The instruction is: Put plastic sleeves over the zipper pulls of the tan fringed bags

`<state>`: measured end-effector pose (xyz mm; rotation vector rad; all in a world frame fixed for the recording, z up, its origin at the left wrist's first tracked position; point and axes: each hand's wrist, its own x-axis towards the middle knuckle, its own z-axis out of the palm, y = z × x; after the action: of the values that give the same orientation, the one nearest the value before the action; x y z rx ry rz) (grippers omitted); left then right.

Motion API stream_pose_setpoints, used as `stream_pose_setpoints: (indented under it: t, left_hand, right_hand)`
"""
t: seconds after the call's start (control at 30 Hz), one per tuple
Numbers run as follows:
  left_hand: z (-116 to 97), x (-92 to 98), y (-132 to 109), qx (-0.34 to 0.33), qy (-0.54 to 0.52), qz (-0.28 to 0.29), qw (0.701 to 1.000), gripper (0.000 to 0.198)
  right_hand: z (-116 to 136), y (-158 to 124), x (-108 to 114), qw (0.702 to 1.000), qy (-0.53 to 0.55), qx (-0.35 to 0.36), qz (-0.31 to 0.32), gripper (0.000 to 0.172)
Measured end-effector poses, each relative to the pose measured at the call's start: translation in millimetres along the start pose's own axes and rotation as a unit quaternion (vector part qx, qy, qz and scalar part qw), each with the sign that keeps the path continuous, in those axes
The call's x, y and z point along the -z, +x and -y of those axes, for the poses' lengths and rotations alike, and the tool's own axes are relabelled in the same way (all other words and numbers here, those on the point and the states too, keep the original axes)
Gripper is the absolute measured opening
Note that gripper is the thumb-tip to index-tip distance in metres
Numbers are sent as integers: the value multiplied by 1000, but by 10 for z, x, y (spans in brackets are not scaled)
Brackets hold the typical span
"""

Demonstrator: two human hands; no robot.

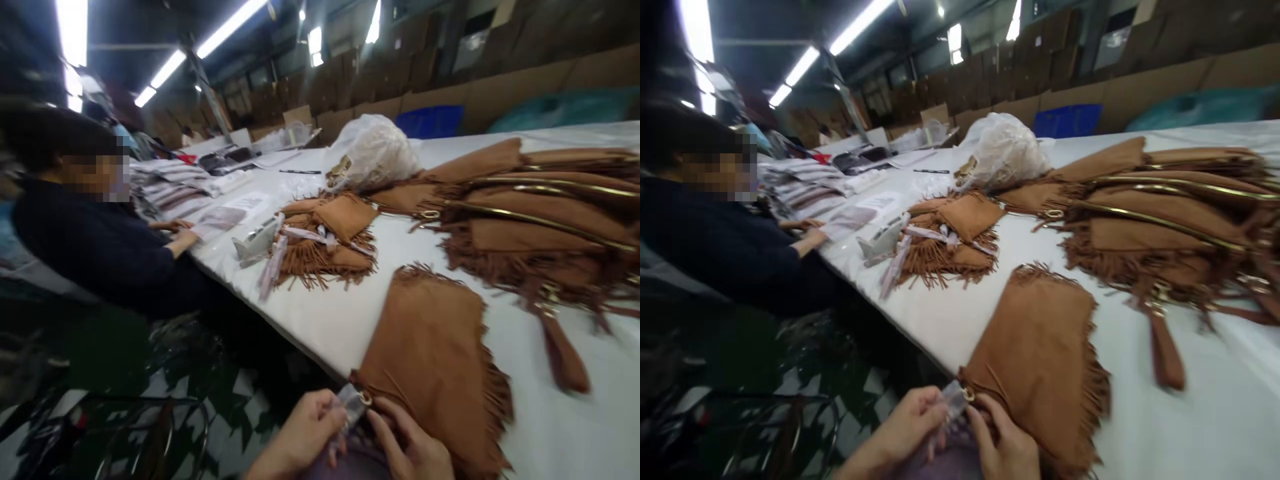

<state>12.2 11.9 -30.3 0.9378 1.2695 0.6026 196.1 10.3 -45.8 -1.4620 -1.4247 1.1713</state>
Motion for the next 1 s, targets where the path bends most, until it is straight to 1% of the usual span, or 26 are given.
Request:
stream_pose_setpoints:
  t: [0.03, 0.13, 0.23, 0.33, 0.43, 0.57, 0.7, 0.87, 1.0]
  left_hand:
    - [4, -15, -14, -8, -2, 8, 1000, 42]
    - [-8, 7, -23, -11, -12, 35, 999, 40]
    - [-1, 24, -14, -20, -46, 42, 998, 38]
    - [12, 16, 6, -24, -84, 51, 995, 37]
    - [-5, 0, 40, -24, -95, 64, 993, 35]
    - [-39, -5, 85, -34, -89, 88, 991, 32]
    - [-52, 62, 104, -13, -100, 109, 989, 33]
    - [-119, 162, 104, 4, -95, 149, 984, 32]
    - [-175, 163, 135, 7, -81, 167, 983, 32]
  right_hand:
    - [8, -48, 10, 1000, -10, 17, -16, 32]
    - [97, -98, -17, 997, -34, 63, -13, 27]
    - [176, -89, -62, 994, -76, 75, -5, 25]
    - [159, -71, -102, 989, -120, 87, -7, 26]
    - [98, -51, -131, 982, -148, 111, -30, 26]
    - [94, -44, -132, 974, -151, 153, -66, 23]
    - [156, -62, -102, 968, -140, 190, -81, 25]
    - [152, -69, -113, 964, -157, 187, -105, 28]
    - [127, -56, -150, 960, -186, 176, -113, 31]
